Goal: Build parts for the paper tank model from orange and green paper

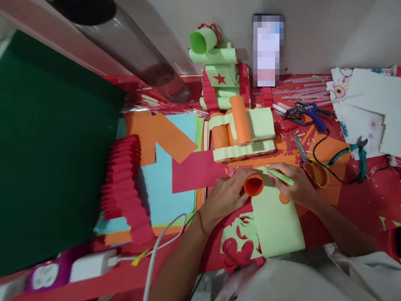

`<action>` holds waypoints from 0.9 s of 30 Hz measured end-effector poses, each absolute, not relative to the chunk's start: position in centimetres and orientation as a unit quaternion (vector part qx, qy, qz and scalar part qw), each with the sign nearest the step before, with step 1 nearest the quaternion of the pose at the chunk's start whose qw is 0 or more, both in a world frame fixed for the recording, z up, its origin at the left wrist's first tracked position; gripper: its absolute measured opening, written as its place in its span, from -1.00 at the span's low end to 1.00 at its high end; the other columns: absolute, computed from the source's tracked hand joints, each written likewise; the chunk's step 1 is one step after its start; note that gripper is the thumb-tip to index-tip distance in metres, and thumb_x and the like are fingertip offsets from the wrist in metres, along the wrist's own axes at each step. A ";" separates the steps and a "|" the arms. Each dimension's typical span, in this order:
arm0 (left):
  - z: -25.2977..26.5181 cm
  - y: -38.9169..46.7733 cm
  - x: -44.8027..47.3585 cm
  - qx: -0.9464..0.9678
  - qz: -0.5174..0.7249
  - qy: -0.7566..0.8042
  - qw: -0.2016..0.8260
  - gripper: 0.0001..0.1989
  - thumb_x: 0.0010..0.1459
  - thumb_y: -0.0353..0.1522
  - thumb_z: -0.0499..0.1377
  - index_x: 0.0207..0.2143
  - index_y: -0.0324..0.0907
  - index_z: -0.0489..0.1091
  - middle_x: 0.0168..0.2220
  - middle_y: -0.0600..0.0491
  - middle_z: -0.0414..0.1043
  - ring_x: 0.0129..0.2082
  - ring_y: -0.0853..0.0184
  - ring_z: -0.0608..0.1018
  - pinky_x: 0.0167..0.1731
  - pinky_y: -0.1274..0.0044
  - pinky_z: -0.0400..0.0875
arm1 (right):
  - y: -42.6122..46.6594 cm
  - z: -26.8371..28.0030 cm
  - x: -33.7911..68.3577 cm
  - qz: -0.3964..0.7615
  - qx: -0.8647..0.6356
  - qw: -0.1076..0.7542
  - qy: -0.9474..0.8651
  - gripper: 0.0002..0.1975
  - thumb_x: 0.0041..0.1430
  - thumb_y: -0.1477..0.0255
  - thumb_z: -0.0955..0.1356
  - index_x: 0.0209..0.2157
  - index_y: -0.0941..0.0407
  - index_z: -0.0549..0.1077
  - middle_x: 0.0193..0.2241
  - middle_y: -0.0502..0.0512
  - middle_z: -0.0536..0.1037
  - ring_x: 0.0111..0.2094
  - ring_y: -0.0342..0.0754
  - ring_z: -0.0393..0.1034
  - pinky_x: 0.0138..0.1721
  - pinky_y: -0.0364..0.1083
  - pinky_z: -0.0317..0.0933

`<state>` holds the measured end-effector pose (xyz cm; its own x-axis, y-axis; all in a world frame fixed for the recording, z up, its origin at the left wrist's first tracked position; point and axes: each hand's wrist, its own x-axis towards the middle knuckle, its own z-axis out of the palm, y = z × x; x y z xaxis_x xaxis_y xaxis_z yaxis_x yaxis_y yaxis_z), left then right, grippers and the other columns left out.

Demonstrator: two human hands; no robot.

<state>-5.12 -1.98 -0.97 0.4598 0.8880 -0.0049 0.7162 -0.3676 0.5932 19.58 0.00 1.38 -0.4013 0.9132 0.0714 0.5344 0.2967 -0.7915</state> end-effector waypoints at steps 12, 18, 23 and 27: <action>-0.6 -2.2 -4.8 0.775 0.205 0.511 0.310 -0.47 0.37 -0.17 0.19 0.33 -0.07 0.28 0.25 -0.08 0.51 0.17 0.08 0.61 -0.06 0.33 0.62 | 0.0 1.7 19.2 0.402 -0.475 0.267 -0.736 -0.86 0.28 0.43 0.39 -0.12 0.02 0.48 -0.17 0.07 0.71 -0.17 0.02 0.63 -0.13 -0.05 0.42; -0.7 -2.3 -5.0 0.767 0.243 0.497 0.325 -0.61 0.34 -0.27 0.21 0.18 -0.11 0.40 0.12 -0.07 0.60 0.12 0.12 0.64 0.10 0.31 0.57 | 0.1 1.3 19.3 0.409 -0.473 0.269 -0.733 -0.87 0.20 0.48 0.41 -0.20 0.03 0.47 -0.26 0.03 0.68 -0.26 -0.03 0.58 -0.18 -0.08 0.35; -1.1 -2.1 -5.2 0.774 0.264 0.483 0.314 -0.65 0.34 -0.28 0.23 0.14 -0.13 0.42 0.11 -0.08 0.61 0.08 0.13 0.66 -0.05 0.38 0.63 | 0.2 1.5 19.3 0.428 -0.483 0.261 -0.718 -0.89 0.18 0.50 0.41 -0.24 0.04 0.49 -0.33 -0.02 0.63 -0.33 -0.08 0.50 -0.26 -0.13 0.28; -1.1 -2.0 -5.1 0.773 0.280 0.477 0.310 -0.65 0.33 -0.23 0.26 0.11 -0.13 0.45 0.05 -0.09 0.63 0.04 0.11 0.68 -0.06 0.38 0.63 | 0.3 1.4 19.2 0.425 -0.480 0.272 -0.718 -0.90 0.17 0.52 0.42 -0.26 0.06 0.50 -0.33 -0.01 0.64 -0.34 -0.10 0.48 -0.25 -0.15 0.26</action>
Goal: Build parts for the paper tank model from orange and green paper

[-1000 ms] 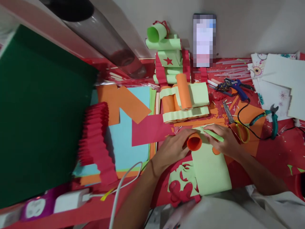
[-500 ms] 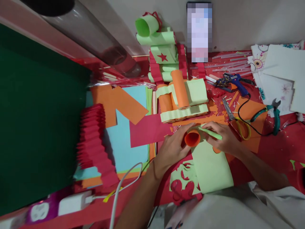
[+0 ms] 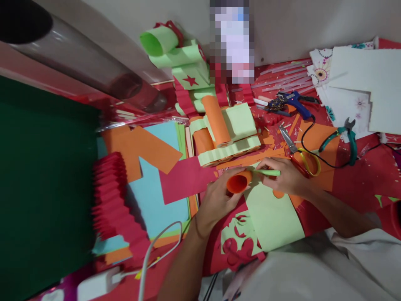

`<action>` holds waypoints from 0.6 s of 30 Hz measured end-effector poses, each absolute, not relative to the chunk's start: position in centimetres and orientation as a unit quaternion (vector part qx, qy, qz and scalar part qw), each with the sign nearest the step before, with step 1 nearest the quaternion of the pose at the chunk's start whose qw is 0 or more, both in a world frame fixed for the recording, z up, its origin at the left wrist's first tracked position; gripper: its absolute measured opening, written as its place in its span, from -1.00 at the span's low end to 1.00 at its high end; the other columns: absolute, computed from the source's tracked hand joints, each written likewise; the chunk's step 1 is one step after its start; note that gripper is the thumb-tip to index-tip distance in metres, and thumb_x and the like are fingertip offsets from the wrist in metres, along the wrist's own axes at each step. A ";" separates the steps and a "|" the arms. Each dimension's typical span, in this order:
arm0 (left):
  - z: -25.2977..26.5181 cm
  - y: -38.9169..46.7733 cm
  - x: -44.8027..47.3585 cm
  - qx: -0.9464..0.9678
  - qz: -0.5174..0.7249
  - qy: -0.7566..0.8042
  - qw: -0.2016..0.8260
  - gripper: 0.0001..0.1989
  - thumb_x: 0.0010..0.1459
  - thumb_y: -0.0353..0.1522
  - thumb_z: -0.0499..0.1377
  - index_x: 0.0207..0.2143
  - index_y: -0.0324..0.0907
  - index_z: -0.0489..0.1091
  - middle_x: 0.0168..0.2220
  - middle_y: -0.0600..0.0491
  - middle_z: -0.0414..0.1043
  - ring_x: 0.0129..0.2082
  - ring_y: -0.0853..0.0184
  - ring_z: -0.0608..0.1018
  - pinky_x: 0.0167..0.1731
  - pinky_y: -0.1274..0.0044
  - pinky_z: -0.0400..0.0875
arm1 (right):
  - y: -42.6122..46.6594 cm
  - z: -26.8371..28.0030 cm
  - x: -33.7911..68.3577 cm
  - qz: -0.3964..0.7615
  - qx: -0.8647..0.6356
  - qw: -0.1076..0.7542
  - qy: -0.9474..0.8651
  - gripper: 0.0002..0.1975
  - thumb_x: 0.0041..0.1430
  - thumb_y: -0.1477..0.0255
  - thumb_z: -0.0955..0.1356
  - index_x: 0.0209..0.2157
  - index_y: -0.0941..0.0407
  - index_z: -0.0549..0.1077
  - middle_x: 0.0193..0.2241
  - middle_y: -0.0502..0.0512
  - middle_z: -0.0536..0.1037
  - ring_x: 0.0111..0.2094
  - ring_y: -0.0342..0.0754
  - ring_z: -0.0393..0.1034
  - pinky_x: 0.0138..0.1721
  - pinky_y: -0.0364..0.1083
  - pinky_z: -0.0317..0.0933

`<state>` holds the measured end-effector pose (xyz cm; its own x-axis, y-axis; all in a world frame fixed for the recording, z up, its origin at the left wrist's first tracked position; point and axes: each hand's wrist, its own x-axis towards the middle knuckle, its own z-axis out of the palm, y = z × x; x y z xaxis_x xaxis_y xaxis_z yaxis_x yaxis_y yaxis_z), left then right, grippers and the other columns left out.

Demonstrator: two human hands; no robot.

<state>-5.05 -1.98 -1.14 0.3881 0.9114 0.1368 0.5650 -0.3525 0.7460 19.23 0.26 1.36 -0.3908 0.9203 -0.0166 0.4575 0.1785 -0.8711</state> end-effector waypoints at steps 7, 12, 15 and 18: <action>-0.8 -2.1 -4.9 0.765 0.291 0.489 0.302 -0.72 0.31 -0.18 0.28 0.00 -0.11 0.53 -0.08 -0.07 0.67 -0.03 0.11 0.70 -0.06 0.38 0.64 | 0.3 1.2 19.2 0.424 -0.474 0.265 -0.725 -0.83 0.12 0.58 0.41 -0.25 0.06 0.50 -0.31 0.01 0.65 -0.30 -0.08 0.49 -0.22 -0.14 0.26; -1.1 -2.1 -4.9 0.773 0.295 0.490 0.277 -0.72 0.31 -0.18 0.28 -0.02 -0.12 0.55 -0.11 -0.06 0.67 -0.08 0.12 0.71 -0.05 0.38 0.65 | 0.2 0.9 19.3 0.409 -0.464 0.281 -0.733 -0.83 0.10 0.58 0.40 -0.27 0.06 0.48 -0.34 0.00 0.62 -0.31 -0.09 0.46 -0.22 -0.15 0.25; -1.1 -2.2 -5.0 0.775 0.292 0.490 0.272 -0.71 0.32 -0.18 0.28 -0.02 -0.14 0.55 -0.07 -0.09 0.67 -0.03 0.11 0.70 -0.01 0.36 0.63 | 0.2 0.9 19.3 0.406 -0.467 0.287 -0.732 -0.83 0.07 0.59 0.39 -0.29 0.06 0.47 -0.37 -0.02 0.60 -0.33 -0.09 0.44 -0.24 -0.15 0.24; -1.1 -2.2 -5.0 0.781 0.289 0.483 0.271 -0.71 0.33 -0.19 0.27 0.00 -0.15 0.54 -0.04 -0.11 0.66 0.00 0.10 0.69 -0.02 0.38 0.63 | 0.2 1.0 19.3 0.407 -0.468 0.288 -0.730 -0.82 0.05 0.59 0.39 -0.30 0.06 0.46 -0.38 -0.02 0.59 -0.34 -0.10 0.43 -0.25 -0.16 0.24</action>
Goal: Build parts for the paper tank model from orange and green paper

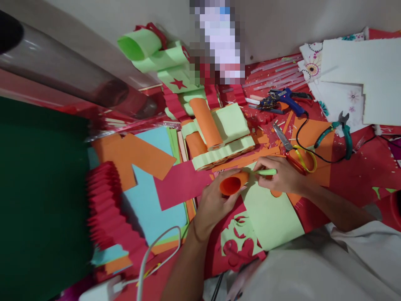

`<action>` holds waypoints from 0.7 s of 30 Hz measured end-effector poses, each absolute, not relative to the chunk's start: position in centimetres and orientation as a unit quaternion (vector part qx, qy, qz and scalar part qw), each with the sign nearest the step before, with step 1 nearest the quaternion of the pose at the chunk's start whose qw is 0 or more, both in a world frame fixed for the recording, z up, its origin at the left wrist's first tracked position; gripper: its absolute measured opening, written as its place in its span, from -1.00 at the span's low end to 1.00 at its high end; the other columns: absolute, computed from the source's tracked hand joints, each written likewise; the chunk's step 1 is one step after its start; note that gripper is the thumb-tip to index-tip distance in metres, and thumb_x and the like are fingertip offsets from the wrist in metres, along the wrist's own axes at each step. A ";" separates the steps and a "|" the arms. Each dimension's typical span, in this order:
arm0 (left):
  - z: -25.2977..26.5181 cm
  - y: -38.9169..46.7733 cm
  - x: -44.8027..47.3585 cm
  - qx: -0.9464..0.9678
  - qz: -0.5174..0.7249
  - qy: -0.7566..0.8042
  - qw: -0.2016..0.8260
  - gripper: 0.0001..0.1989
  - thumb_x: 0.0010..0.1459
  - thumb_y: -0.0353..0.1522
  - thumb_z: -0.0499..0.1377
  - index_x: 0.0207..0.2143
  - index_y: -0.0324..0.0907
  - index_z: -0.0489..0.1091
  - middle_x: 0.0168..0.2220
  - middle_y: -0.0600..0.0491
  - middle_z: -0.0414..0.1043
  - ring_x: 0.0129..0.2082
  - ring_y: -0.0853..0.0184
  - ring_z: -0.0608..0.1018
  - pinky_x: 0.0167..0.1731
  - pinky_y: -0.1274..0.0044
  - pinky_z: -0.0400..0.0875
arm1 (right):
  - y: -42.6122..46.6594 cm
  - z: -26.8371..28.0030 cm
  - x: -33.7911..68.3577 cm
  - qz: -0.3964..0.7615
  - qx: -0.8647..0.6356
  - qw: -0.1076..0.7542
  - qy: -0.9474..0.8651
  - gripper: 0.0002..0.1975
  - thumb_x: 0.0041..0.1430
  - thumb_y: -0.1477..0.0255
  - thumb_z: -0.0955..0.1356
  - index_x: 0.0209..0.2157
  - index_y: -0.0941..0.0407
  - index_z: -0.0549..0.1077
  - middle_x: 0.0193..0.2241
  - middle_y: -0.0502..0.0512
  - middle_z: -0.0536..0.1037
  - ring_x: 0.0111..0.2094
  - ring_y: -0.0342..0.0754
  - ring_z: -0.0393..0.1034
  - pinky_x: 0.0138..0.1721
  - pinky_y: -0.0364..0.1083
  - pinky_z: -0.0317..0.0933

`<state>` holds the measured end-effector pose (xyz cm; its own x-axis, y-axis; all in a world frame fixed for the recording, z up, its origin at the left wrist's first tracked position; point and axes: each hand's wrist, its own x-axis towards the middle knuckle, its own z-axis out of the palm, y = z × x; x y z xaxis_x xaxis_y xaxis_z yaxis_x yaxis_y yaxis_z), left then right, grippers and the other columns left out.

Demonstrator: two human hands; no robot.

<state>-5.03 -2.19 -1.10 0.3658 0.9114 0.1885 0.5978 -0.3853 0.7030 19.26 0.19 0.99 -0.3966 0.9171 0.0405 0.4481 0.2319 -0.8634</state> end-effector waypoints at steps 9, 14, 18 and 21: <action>-1.2 -2.3 -5.0 0.770 0.289 0.502 0.268 -0.70 0.31 -0.16 0.28 -0.01 -0.12 0.55 -0.13 -0.07 0.68 -0.09 0.11 0.71 -0.04 0.35 0.65 | 0.1 0.9 19.3 0.405 -0.464 0.288 -0.733 -0.86 0.10 0.56 0.38 -0.28 0.07 0.47 -0.33 0.02 0.62 -0.31 -0.08 0.46 -0.22 -0.14 0.27; -1.3 -2.4 -5.0 0.772 0.291 0.499 0.264 -0.69 0.32 -0.16 0.27 0.01 -0.12 0.55 -0.11 -0.08 0.68 -0.06 0.09 0.71 -0.02 0.32 0.64 | 0.1 1.1 19.3 0.414 -0.468 0.293 -0.723 -0.86 0.06 0.56 0.38 -0.31 0.06 0.44 -0.36 0.00 0.61 -0.34 -0.09 0.45 -0.24 -0.14 0.27; -1.2 -2.3 -5.0 0.775 0.284 0.501 0.260 -0.67 0.32 -0.15 0.27 0.01 -0.13 0.55 -0.11 -0.09 0.68 -0.06 0.09 0.71 -0.04 0.34 0.64 | 0.1 1.1 19.3 0.417 -0.476 0.287 -0.719 -0.86 0.07 0.55 0.37 -0.31 0.06 0.45 -0.34 0.02 0.61 -0.32 -0.08 0.45 -0.22 -0.14 0.27; -1.1 -2.2 -4.9 0.777 0.280 0.499 0.262 -0.65 0.33 -0.13 0.25 0.02 -0.14 0.55 -0.07 -0.10 0.67 -0.05 0.08 0.70 -0.03 0.33 0.63 | 0.0 1.1 19.3 0.418 -0.475 0.281 -0.722 -0.87 0.05 0.55 0.38 -0.32 0.06 0.44 -0.38 0.00 0.59 -0.36 -0.10 0.42 -0.25 -0.14 0.26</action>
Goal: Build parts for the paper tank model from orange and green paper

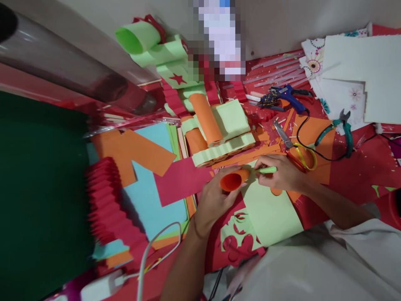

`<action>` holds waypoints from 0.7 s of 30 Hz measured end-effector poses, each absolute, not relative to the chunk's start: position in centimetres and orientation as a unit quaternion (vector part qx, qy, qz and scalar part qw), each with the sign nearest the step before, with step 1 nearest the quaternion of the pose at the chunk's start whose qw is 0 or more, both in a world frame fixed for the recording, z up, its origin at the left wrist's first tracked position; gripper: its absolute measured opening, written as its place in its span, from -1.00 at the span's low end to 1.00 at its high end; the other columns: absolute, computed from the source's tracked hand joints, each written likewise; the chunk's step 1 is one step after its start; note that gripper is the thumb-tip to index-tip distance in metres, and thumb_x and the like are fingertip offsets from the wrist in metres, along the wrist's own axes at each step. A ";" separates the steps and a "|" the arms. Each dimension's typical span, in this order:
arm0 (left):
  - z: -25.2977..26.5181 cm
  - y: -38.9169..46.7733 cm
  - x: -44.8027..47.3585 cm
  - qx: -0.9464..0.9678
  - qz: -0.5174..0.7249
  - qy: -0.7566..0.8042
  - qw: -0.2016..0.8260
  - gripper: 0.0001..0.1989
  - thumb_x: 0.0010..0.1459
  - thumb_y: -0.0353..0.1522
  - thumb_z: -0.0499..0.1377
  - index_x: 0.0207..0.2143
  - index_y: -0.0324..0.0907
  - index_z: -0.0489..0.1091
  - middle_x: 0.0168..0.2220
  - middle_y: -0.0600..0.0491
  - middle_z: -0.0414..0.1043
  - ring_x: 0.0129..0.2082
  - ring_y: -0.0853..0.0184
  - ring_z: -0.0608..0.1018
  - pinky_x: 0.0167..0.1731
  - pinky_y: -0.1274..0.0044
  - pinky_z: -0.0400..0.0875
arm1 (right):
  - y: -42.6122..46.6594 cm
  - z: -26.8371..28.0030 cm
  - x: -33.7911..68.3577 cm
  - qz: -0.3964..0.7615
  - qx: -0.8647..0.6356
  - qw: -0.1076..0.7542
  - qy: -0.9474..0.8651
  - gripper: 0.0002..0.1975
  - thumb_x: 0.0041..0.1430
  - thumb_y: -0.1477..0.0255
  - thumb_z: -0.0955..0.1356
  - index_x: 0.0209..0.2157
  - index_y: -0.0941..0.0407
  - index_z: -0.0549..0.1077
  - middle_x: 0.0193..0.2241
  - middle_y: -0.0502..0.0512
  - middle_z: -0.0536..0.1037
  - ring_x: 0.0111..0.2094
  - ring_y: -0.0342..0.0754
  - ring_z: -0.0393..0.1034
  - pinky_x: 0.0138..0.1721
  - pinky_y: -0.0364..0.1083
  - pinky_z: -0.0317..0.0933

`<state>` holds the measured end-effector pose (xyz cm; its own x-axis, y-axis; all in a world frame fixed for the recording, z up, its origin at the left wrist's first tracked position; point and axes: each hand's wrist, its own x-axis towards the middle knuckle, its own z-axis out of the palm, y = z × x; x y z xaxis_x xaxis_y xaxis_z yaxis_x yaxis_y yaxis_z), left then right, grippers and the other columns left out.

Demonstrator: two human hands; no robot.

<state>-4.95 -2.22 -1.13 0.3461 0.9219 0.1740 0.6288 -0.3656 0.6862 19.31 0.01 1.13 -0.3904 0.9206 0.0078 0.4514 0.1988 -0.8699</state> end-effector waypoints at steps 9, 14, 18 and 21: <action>-1.1 -2.3 -4.9 0.751 0.275 0.521 0.300 -0.67 0.30 -0.09 0.26 -0.03 -0.08 0.57 -0.13 -0.06 0.68 -0.07 0.09 0.70 -0.11 0.36 0.64 | 0.0 1.2 19.4 0.418 -0.475 0.279 -0.723 -0.88 0.05 0.55 0.38 -0.34 0.06 0.44 -0.42 -0.03 0.55 -0.39 -0.12 0.39 -0.29 -0.15 0.23; -1.0 -2.3 -4.8 0.744 0.279 0.521 0.310 -0.69 0.29 -0.10 0.28 -0.03 -0.05 0.58 -0.13 -0.04 0.68 -0.06 0.08 0.70 -0.08 0.34 0.64 | 0.0 1.3 19.4 0.425 -0.482 0.281 -0.713 -0.88 0.05 0.55 0.38 -0.33 0.06 0.44 -0.41 -0.04 0.56 -0.41 -0.14 0.37 -0.31 -0.16 0.21; -0.7 -2.2 -4.7 0.748 0.281 0.519 0.305 -0.69 0.30 -0.12 0.27 -0.03 -0.08 0.57 -0.10 -0.06 0.68 -0.05 0.09 0.70 -0.10 0.36 0.63 | 0.0 1.4 19.3 0.431 -0.462 0.274 -0.725 -0.89 0.06 0.55 0.36 -0.36 0.07 0.44 -0.41 -0.03 0.56 -0.38 -0.12 0.39 -0.28 -0.16 0.22; -0.7 -2.2 -4.6 0.748 0.281 0.517 0.306 -0.70 0.31 -0.12 0.27 -0.03 -0.09 0.57 -0.11 -0.07 0.68 -0.05 0.09 0.70 -0.12 0.37 0.63 | 0.0 1.3 19.3 0.425 -0.466 0.281 -0.723 -0.89 0.06 0.55 0.36 -0.35 0.07 0.44 -0.42 -0.03 0.55 -0.39 -0.13 0.38 -0.29 -0.16 0.21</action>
<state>-4.60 -2.16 -0.71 0.3073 0.9459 0.1037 0.6024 -0.2777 0.7483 19.29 -0.02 1.35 -0.4071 0.9133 0.0100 0.4349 0.2034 -0.8772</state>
